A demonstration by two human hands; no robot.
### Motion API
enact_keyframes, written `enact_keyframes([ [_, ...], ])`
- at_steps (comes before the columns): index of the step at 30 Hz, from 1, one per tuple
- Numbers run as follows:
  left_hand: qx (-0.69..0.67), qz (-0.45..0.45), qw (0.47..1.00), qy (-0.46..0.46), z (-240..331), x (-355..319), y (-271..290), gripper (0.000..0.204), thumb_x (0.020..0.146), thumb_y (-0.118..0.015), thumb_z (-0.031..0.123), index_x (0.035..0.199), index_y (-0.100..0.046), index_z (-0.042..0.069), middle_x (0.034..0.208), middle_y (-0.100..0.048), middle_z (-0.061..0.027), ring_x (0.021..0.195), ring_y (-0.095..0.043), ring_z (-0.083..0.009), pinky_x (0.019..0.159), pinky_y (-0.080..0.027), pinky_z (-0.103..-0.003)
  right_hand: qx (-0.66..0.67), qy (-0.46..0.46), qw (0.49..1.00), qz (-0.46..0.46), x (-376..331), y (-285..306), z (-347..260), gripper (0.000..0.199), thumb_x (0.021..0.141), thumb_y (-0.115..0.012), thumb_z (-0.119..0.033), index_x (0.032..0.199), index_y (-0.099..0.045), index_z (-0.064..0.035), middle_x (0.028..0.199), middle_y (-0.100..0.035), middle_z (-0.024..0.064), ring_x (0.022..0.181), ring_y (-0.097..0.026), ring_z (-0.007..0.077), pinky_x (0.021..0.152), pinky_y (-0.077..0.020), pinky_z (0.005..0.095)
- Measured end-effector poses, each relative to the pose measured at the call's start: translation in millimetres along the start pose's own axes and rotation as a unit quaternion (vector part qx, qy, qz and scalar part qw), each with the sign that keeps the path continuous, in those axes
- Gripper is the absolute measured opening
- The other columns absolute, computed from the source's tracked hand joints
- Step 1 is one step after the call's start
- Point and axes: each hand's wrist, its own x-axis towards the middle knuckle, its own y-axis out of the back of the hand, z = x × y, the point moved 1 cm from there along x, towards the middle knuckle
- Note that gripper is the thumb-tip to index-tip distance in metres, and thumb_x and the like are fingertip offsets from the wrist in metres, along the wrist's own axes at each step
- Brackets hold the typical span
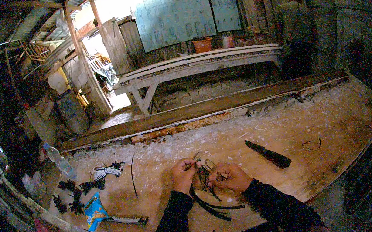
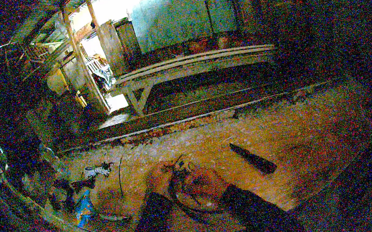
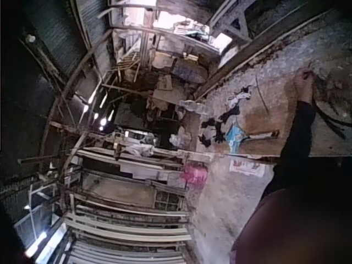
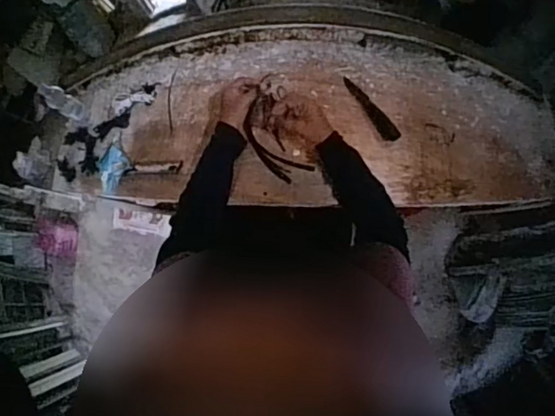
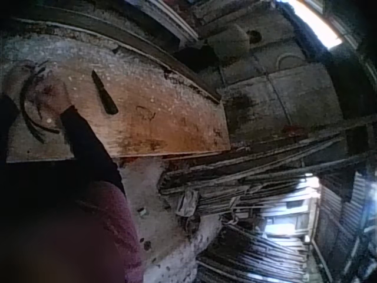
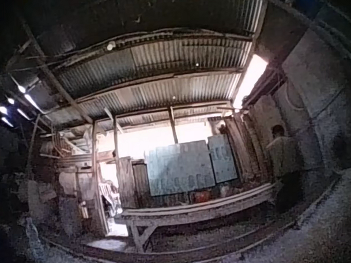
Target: The person weaves thin black strips by hand on a wooden workbench, repeatedly folding and interlacing the pieces. A second person works at a separate bench in the background, handling long white boards.
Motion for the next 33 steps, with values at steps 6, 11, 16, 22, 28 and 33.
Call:
enact_keyframes([
  [6, -0.035, -0.079, 0.995, -0.054, -6, 9, -5, 0.009, 0.069, -0.058, 0.0, 0.077, -0.056, 0.002, 0.075, -0.057, -0.0031, 0.069, -0.053, -0.0111, 0.065, -0.043, -0.023, 0.006, -0.013, 0.993, 0.115, 7, 6, 13, 0.009, 0.067, -0.058, 0.001, 0.069, -0.05, -0.0035, 0.072, -0.051, 0.0022, 0.072, -0.049, 0.0105, 0.066, -0.0414, 0.0247],
  [11, -0.008, -0.194, 0.976, -0.093, -6, 4, -8, 0.01, 0.069, -0.061, 0.004, 0.077, -0.054, 0.003, 0.074, -0.054, -0.001, 0.071, -0.051, -0.0099, 0.066, -0.041, -0.022, -0.074, 0.043, 0.965, 0.247, 9, 15, 27, 0.012, 0.066, -0.058, 0.002, 0.069, -0.048, -0.0037, 0.07, -0.049, 0.0013, 0.068, -0.047, 0.0098, 0.065, -0.0399, 0.0231],
  [16, -0.034, -0.423, 0.901, -0.089, -5, -9, -21, 0.014, 0.071, -0.061, 0.01, 0.079, -0.052, 0.004, 0.073, -0.05, 0.0008, 0.071, -0.047, -0.0084, 0.066, -0.039, -0.022, -0.09, 0.054, 0.946, 0.306, 12, 24, 39, 0.014, 0.067, -0.057, 0.003, 0.071, -0.047, -0.0041, 0.069, -0.046, 0.0009, 0.068, -0.045, 0.0103, 0.064, -0.0379, 0.0219],
  [22, -0.057, -0.399, 0.915, -0.02, -11, -5, -16, 0.017, 0.073, -0.061, 0.015, 0.078, -0.05, 0.004, 0.072, -0.047, 0.0017, 0.068, -0.044, -0.0068, 0.062, -0.038, -0.021, -0.179, 0.042, 0.92, 0.346, 11, 21, 30, 0.021, 0.065, -0.056, 0.005, 0.083, -0.052, -0.0066, 0.08, -0.045, 0.0053, 0.077, -0.045, 0.0159, 0.07, -0.039, 0.0263],
  [28, 0.046, -0.24, 0.965, -0.093, -18, 2, -12, 0.017, 0.07, -0.063, 0.015, 0.07, -0.049, 0.006, 0.065, -0.044, 0.0025, 0.061, -0.041, -0.0064, 0.055, -0.035, -0.022, -0.206, 0.095, 0.925, 0.304, 13, 19, 18, 0.023, 0.064, -0.058, 0.005, 0.082, -0.058, -0.009, 0.089, -0.047, 0.0073, 0.088, -0.046, 0.0209, 0.076, -0.039, 0.0292],
  [33, 0.051, -0.026, 0.995, -0.081, -2, 6, -5, 0.017, 0.067, -0.064, 0.013, 0.066, -0.048, 0.006, 0.062, -0.047, 0.0016, 0.058, -0.042, -0.0072, 0.052, -0.036, -0.022, -0.165, 0.064, 0.948, 0.264, 11, 16, 18, 0.018, 0.065, -0.061, 0.0, 0.08, -0.061, -0.0087, 0.089, -0.047, 0.0068, 0.09, -0.045, 0.0214, 0.078, -0.0384, 0.0297],
])
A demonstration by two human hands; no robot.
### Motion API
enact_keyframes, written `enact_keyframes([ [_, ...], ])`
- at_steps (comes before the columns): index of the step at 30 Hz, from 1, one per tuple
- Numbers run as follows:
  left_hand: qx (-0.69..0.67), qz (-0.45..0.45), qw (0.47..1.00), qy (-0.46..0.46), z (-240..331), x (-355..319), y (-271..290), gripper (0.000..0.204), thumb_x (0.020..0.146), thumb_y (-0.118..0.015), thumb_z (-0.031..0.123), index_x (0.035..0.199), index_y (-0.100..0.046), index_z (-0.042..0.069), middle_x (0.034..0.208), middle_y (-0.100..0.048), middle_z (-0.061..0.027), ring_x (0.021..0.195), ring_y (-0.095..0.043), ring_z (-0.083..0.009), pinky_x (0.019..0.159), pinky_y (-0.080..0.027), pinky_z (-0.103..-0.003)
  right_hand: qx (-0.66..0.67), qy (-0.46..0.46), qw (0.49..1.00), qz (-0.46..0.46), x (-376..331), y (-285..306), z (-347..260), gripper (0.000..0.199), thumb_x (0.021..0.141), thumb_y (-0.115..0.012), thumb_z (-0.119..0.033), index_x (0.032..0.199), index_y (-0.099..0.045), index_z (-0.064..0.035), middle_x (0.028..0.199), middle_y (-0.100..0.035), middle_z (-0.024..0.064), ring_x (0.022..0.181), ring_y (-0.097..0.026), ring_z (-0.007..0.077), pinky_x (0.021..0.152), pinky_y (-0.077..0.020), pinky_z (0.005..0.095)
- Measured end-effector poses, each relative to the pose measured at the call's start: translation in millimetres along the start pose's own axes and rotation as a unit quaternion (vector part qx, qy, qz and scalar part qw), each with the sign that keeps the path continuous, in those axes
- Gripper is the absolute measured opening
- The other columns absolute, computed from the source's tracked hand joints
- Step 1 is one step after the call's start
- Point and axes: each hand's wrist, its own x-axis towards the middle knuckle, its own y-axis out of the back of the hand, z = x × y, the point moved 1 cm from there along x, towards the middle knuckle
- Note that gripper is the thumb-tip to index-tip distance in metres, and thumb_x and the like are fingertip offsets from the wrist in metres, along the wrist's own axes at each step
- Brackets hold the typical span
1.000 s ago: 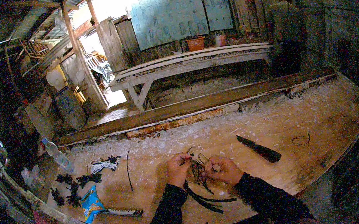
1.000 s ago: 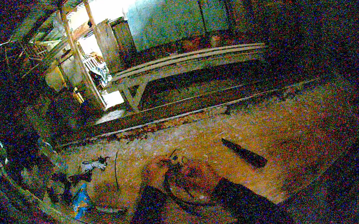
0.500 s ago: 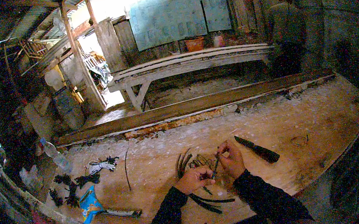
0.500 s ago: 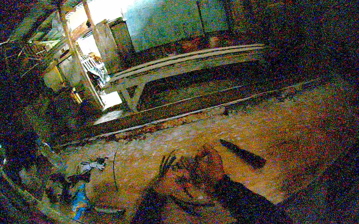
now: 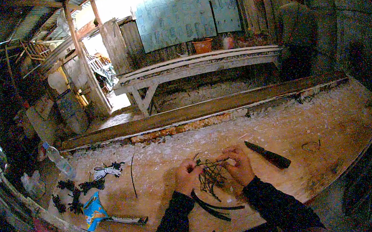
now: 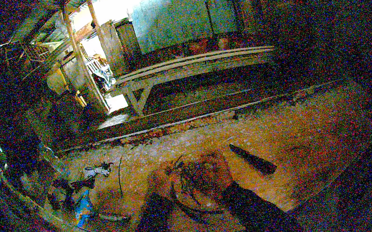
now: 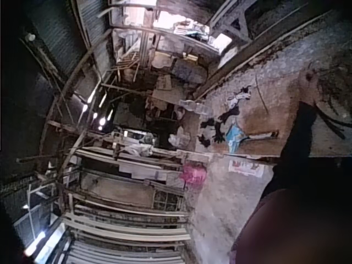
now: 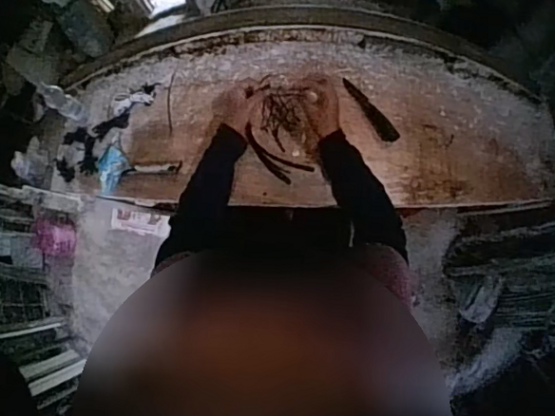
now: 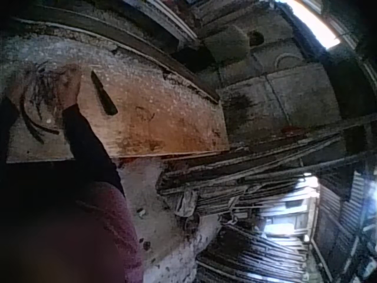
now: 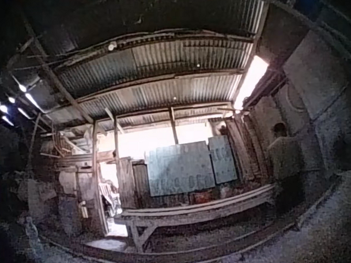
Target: The person weaves thin black strips by hand on a wooden workbench, repeatedly folding and interlacing the pieces. A second person works at a separate bench in the background, handling long white boards.
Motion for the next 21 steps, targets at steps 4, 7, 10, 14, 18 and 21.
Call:
enact_keyframes([
  [4, 0.016, 0.113, 0.993, 0.01, 6, 4, 7, 0.017, 0.065, -0.065, 0.01, 0.067, -0.049, 0.006, 0.062, -0.049, 0.0006, 0.055, -0.044, -0.0076, 0.049, -0.036, -0.022, 0.051, -0.018, 0.987, -0.154, -5, -5, -5, 0.017, 0.067, -0.063, -0.008, 0.084, -0.061, -0.0086, 0.095, -0.047, 0.0078, 0.096, -0.044, 0.022, 0.083, -0.0364, 0.0309],
  [7, -0.053, 0.148, 0.988, 0.005, -5, 9, 9, 0.016, 0.064, -0.065, 0.009, 0.069, -0.05, 0.004, 0.061, -0.05, 0.0004, 0.053, -0.044, -0.0081, 0.049, -0.036, -0.021, 0.057, -0.007, 0.963, -0.264, -10, -12, -11, 0.02, 0.069, -0.063, -0.014, 0.088, -0.061, -0.0086, 0.104, -0.046, 0.0096, 0.102, -0.041, 0.0234, 0.087, -0.0333, 0.0325],
  [10, -0.072, 0.15, 0.986, 0.009, -21, 12, 9, 0.016, 0.064, -0.066, 0.007, 0.07, -0.052, 0.004, 0.062, -0.051, 0.0, 0.054, -0.046, -0.0084, 0.05, -0.037, -0.022, 0.148, -0.051, 0.94, -0.303, -13, -17, -14, 0.021, 0.07, -0.062, -0.015, 0.09, -0.061, -0.0082, 0.111, -0.044, 0.0108, 0.106, -0.039, 0.0246, 0.09, -0.0306, 0.0339],
  [14, -0.037, 0.119, 0.989, 0.073, -31, 11, 10, 0.011, 0.066, -0.063, 0.004, 0.071, -0.053, 0.003, 0.065, -0.054, -0.0009, 0.058, -0.049, -0.0089, 0.054, -0.04, -0.023, 0.096, 0.03, 0.946, -0.307, -10, -14, -16, 0.018, 0.071, -0.061, -0.013, 0.088, -0.061, -0.0073, 0.112, -0.044, 0.0106, 0.108, -0.037, 0.0247, 0.09, -0.03, 0.0344],
  [18, -0.065, 0.098, 0.993, 0.0, -25, 9, 6, 0.007, 0.067, -0.061, 0.003, 0.071, -0.055, 0.002, 0.066, -0.055, -0.0014, 0.059, -0.051, -0.0105, 0.058, -0.042, -0.023, 0.123, 0.001, 0.946, -0.299, -9, -11, -17, 0.016, 0.069, -0.062, -0.01, 0.084, -0.062, -0.0071, 0.101, -0.051, 0.0088, 0.1, -0.044, 0.0227, 0.087, -0.0331, 0.0337],
  [21, -0.129, 0.06, 0.989, 0.03, -22, 9, 3, 0.005, 0.067, -0.06, 0.001, 0.071, -0.057, 0.003, 0.066, -0.055, -0.0017, 0.061, -0.052, -0.0114, 0.06, -0.042, -0.023, 0.142, -0.03, 0.943, -0.299, -9, -10, -16, 0.014, 0.067, -0.062, -0.008, 0.08, -0.062, -0.0062, 0.089, -0.056, 0.0069, 0.091, -0.049, 0.0215, 0.082, -0.036, 0.0332],
])
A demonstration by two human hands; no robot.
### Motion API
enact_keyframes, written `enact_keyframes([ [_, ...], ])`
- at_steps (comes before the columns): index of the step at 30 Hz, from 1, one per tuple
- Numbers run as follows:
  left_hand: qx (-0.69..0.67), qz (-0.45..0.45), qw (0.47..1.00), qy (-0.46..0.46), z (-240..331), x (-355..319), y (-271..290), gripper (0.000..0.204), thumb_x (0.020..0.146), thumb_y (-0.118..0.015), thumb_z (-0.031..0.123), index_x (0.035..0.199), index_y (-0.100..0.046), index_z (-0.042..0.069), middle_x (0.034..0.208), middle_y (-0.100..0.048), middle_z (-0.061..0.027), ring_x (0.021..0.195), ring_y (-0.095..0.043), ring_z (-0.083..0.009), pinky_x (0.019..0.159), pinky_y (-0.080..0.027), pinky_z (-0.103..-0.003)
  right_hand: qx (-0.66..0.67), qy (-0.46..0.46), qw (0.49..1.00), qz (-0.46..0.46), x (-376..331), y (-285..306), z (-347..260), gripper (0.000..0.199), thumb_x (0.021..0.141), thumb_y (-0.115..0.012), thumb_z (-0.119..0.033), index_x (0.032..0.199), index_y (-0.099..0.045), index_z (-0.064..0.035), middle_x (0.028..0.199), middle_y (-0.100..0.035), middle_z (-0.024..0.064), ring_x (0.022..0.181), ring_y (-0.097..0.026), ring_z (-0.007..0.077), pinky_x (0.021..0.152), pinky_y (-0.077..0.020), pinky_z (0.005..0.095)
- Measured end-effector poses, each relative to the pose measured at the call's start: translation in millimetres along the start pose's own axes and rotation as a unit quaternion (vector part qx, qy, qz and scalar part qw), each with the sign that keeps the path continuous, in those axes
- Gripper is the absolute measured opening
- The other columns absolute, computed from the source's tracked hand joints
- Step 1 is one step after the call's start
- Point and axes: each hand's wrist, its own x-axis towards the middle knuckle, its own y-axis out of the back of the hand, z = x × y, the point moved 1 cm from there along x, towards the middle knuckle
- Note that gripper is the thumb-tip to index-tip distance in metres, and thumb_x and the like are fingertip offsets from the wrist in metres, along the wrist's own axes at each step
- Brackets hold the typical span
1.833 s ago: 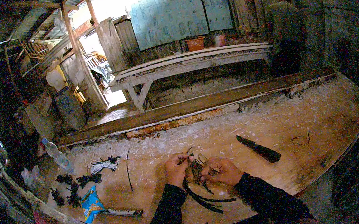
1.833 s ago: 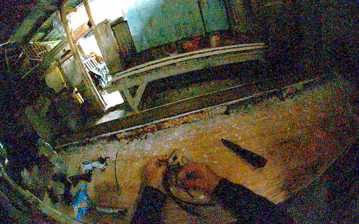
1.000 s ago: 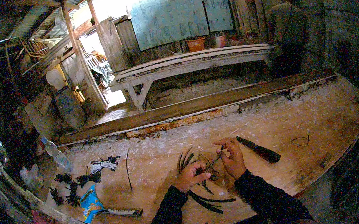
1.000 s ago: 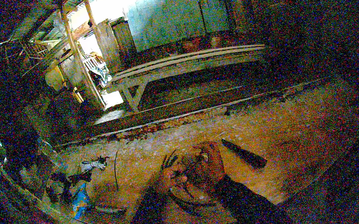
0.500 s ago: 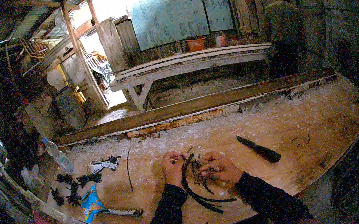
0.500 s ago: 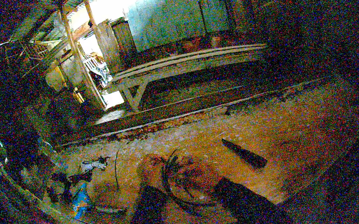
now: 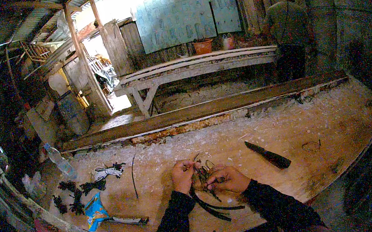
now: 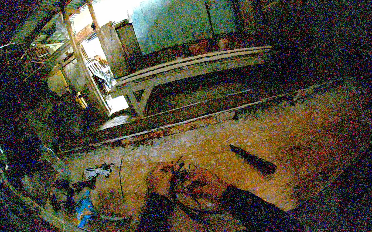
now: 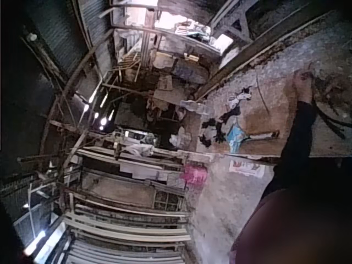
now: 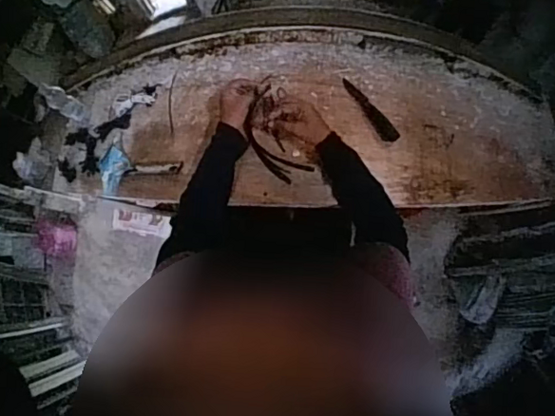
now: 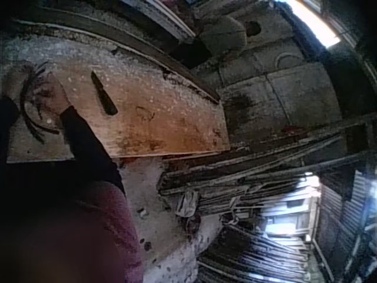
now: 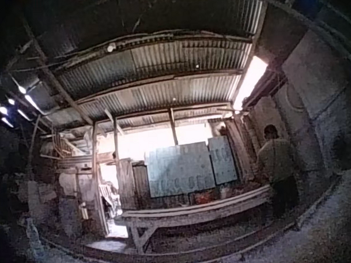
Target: The person weaves thin black strips by hand on a wooden workbench, repeatedly folding and interlacing the pieces. A second person works at a separate bench in the background, handling long white boards.
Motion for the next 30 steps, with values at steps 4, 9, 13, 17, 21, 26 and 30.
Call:
enact_keyframes([
  [4, 0.129, -0.024, 0.991, -0.039, 6, -4, 0, 0.007, 0.066, -0.059, -0.002, 0.07, -0.058, 0.004, 0.07, -0.056, -0.0021, 0.065, -0.053, -0.0116, 0.064, -0.042, -0.023, 0.012, -0.005, 0.999, 0.05, -2, 5, 3, 0.011, 0.066, -0.062, -0.006, 0.077, -0.06, -0.0041, 0.08, -0.057, 0.0053, 0.083, -0.052, 0.0194, 0.077, -0.0386, 0.0314],
  [9, 0.083, -0.098, 0.99, -0.056, 17, -9, -4, 0.008, 0.063, -0.061, -0.001, 0.069, -0.057, 0.003, 0.072, -0.054, -0.0019, 0.067, -0.051, -0.0105, 0.062, -0.042, -0.022, 0.045, -0.071, 0.983, 0.163, -1, 8, 18, 0.007, 0.067, -0.058, -0.003, 0.073, -0.054, -0.004, 0.075, -0.055, 0.0035, 0.076, -0.051, 0.0138, 0.07, -0.0401, 0.0256],
  [13, 0.081, -0.212, 0.971, -0.079, 25, -16, -11, 0.011, 0.063, -0.065, 0.003, 0.068, -0.056, 0.004, 0.068, -0.05, -0.0005, 0.063, -0.048, -0.0099, 0.058, -0.039, -0.021, -0.003, 0.0, 0.967, 0.254, 2, 15, 30, 0.006, 0.069, -0.054, 0.0, 0.07, -0.051, -0.005, 0.071, -0.052, 0.0023, 0.072, -0.05, 0.0111, 0.067, -0.0399, 0.0232],
  [17, 0.094, -0.321, 0.939, -0.084, 29, -22, -17, 0.015, 0.064, -0.068, 0.01, 0.066, -0.053, 0.005, 0.067, -0.047, 0.0004, 0.064, -0.046, -0.01, 0.058, -0.037, -0.022, 0.017, -0.028, 0.947, 0.319, 0, 23, 32, 0.008, 0.07, -0.053, 0.001, 0.07, -0.049, -0.0055, 0.072, -0.05, 0.0017, 0.072, -0.049, 0.0101, 0.067, -0.0397, 0.0228],
  [21, 0.06, -0.385, 0.916, -0.097, 35, -23, -21, 0.018, 0.065, -0.068, 0.015, 0.065, -0.052, 0.006, 0.068, -0.047, -0.0002, 0.069, -0.045, -0.0099, 0.063, -0.036, -0.023, 0.001, 0.013, 0.941, 0.339, 3, 20, 21, 0.007, 0.073, -0.053, -0.002, 0.079, -0.053, -0.0052, 0.075, -0.05, 0.0011, 0.074, -0.049, 0.0099, 0.069, -0.0395, 0.0228],
  [26, 0.033, -0.387, 0.919, -0.062, 34, -23, -19, 0.021, 0.068, -0.065, 0.016, 0.064, -0.047, 0.006, 0.066, -0.044, 0.0007, 0.068, -0.043, -0.0095, 0.062, -0.035, -0.023, -0.088, 0.003, 0.939, 0.332, 3, 15, 6, 0.015, 0.077, -0.051, -0.007, 0.091, -0.057, -0.0066, 0.082, -0.053, 0.0023, 0.077, -0.049, 0.0132, 0.074, -0.0386, 0.0247],
  [30, 0.089, -0.269, 0.959, -0.026, 20, -20, -17, 0.021, 0.068, -0.064, 0.014, 0.066, -0.044, 0.006, 0.062, -0.042, 0.0013, 0.061, -0.041, -0.0088, 0.057, -0.035, -0.023, -0.082, 0.002, 0.943, 0.322, 2, 17, 9, 0.014, 0.076, -0.053, -0.008, 0.089, -0.058, -0.0066, 0.084, -0.052, 0.0042, 0.081, -0.048, 0.0157, 0.076, -0.0384, 0.0268],
])
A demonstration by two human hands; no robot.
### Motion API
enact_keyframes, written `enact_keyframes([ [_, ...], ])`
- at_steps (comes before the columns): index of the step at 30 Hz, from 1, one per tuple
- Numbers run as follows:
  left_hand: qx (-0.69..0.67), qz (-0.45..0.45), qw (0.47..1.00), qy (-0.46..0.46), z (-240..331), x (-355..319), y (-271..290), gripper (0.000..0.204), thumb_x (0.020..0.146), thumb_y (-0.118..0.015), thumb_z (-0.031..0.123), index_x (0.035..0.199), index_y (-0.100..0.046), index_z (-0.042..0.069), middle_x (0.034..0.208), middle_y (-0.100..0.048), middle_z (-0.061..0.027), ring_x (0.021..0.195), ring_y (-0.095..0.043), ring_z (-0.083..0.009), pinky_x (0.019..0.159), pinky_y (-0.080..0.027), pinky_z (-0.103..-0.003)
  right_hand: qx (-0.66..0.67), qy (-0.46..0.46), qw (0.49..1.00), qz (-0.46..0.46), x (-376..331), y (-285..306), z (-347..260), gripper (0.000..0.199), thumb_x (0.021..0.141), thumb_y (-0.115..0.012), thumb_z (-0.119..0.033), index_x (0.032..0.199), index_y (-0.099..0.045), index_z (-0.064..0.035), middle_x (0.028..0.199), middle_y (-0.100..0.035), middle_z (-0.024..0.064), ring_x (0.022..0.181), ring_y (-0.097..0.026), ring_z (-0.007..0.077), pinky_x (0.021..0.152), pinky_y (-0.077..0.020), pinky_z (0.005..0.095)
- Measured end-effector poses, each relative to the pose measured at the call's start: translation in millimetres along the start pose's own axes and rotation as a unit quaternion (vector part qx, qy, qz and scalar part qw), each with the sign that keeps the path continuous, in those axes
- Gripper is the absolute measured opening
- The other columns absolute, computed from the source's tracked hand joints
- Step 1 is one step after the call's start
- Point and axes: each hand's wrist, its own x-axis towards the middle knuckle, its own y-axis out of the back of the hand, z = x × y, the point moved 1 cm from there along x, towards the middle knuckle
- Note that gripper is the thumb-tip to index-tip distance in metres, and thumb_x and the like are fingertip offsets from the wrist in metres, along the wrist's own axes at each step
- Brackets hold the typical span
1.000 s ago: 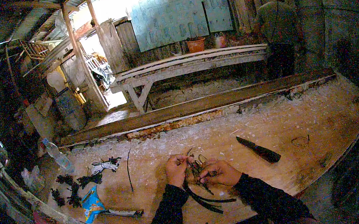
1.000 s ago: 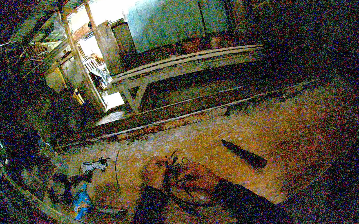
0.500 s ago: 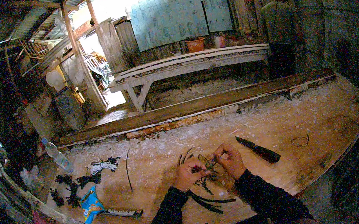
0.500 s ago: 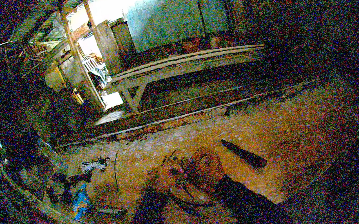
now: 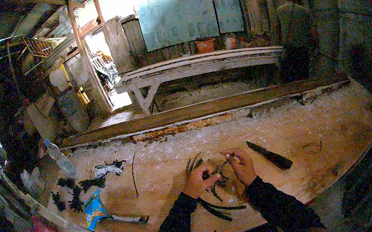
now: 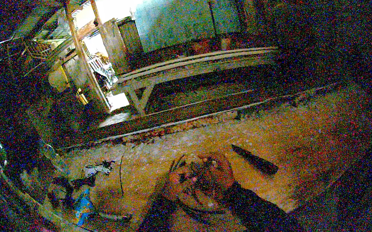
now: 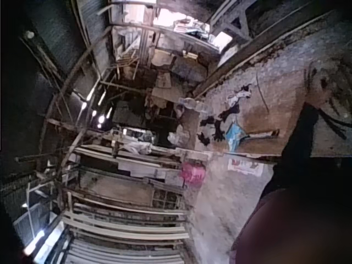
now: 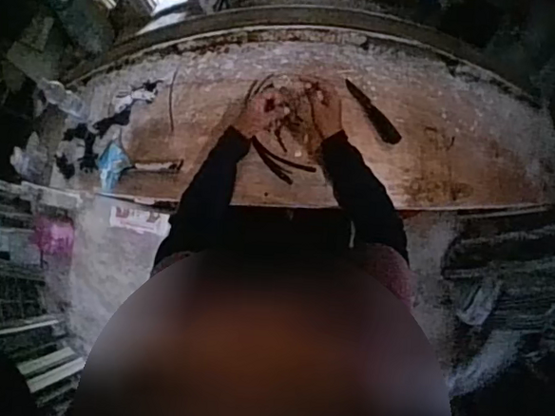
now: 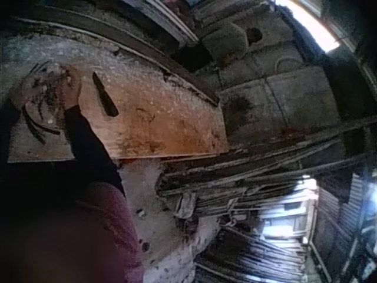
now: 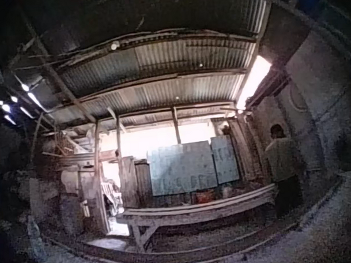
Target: The person weaves thin black strips by hand on a wooden workbench, repeatedly folding and interlacing the pieces. A second person works at a separate bench in the background, handling long white boards.
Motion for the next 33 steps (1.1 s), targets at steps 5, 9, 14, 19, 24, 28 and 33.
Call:
enact_keyframes([
  [5, 0.004, 0.225, 0.974, -0.005, -9, 4, 12, 0.018, 0.067, -0.063, 0.011, 0.068, -0.046, 0.005, 0.062, -0.045, 0.0008, 0.06, -0.043, -0.0078, 0.054, -0.037, -0.022, -0.007, 0.05, 0.999, -0.004, -1, -1, 9, 0.013, 0.071, -0.059, -0.009, 0.084, -0.06, -0.0078, 0.088, -0.048, 0.0053, 0.087, -0.046, 0.0181, 0.077, -0.0378, 0.0277],
  [9, -0.008, 0.301, 0.953, 0.043, -11, 4, 20, 0.014, 0.067, -0.062, 0.008, 0.071, -0.05, 0.005, 0.066, -0.05, -0.0006, 0.061, -0.046, -0.0082, 0.056, -0.038, -0.022, -0.014, 0.053, 0.993, -0.1, -6, -4, 0, 0.016, 0.067, -0.064, -0.012, 0.082, -0.061, -0.0075, 0.089, -0.047, 0.0056, 0.088, -0.046, 0.0194, 0.078, -0.0371, 0.029],
  [14, -0.098, 0.342, 0.929, 0.102, -20, 9, 22, 0.012, 0.067, -0.062, 0.005, 0.073, -0.052, 0.004, 0.067, -0.053, -0.0005, 0.06, -0.048, -0.0087, 0.056, -0.039, -0.022, -0.065, 0.095, 0.96, -0.256, -13, -11, -18, 0.019, 0.067, -0.064, -0.014, 0.084, -0.061, -0.0066, 0.09, -0.048, 0.0079, 0.092, -0.046, 0.0219, 0.081, -0.0366, 0.0315],
  [19, -0.041, 0.331, 0.943, 0.019, -15, 6, 22, 0.011, 0.068, -0.062, 0.006, 0.073, -0.053, 0.004, 0.067, -0.053, 0.0003, 0.06, -0.047, -0.0086, 0.056, -0.039, -0.021, 0.001, 0.106, 0.954, -0.28, -16, -16, -20, 0.018, 0.068, -0.064, -0.012, 0.086, -0.062, -0.008, 0.096, -0.049, 0.0092, 0.094, -0.045, 0.023, 0.083, -0.0359, 0.0323],
  [24, -0.071, 0.312, 0.947, 0.023, -7, 6, 18, 0.007, 0.069, -0.059, 0.004, 0.073, -0.054, 0.003, 0.069, -0.057, -0.0024, 0.063, -0.051, -0.0097, 0.059, -0.04, -0.022, 0.032, 0.096, 0.95, -0.294, -15, -15, -19, 0.017, 0.067, -0.064, -0.01, 0.084, -0.062, -0.0081, 0.099, -0.05, 0.0096, 0.096, -0.046, 0.0231, 0.084, -0.0354, 0.0325],
  [28, -0.07, 0.276, 0.956, 0.076, -7, 3, 18, 0.004, 0.07, -0.056, 0.001, 0.073, -0.055, 0.002, 0.073, -0.059, -0.0056, 0.068, -0.055, -0.012, 0.065, -0.043, -0.023, 0.035, 0.111, 0.95, -0.289, -13, -15, -24, 0.015, 0.066, -0.065, -0.009, 0.08, -0.062, -0.0082, 0.094, -0.054, 0.0079, 0.092, -0.048, 0.0218, 0.083, -0.0363, 0.0323],
  [33, -0.071, 0.197, 0.978, 0.012, -14, 7, 20, 0.008, 0.068, -0.055, -0.002, 0.075, -0.056, 0.001, 0.075, -0.059, -0.0048, 0.071, -0.056, -0.0131, 0.068, -0.043, -0.024, 0.028, 0.067, 0.963, -0.26, -12, -11, -26, 0.009, 0.066, -0.065, -0.008, 0.073, -0.06, -0.0067, 0.08, -0.057, 0.0047, 0.081, -0.052, 0.0189, 0.075, -0.0394, 0.0298],
])
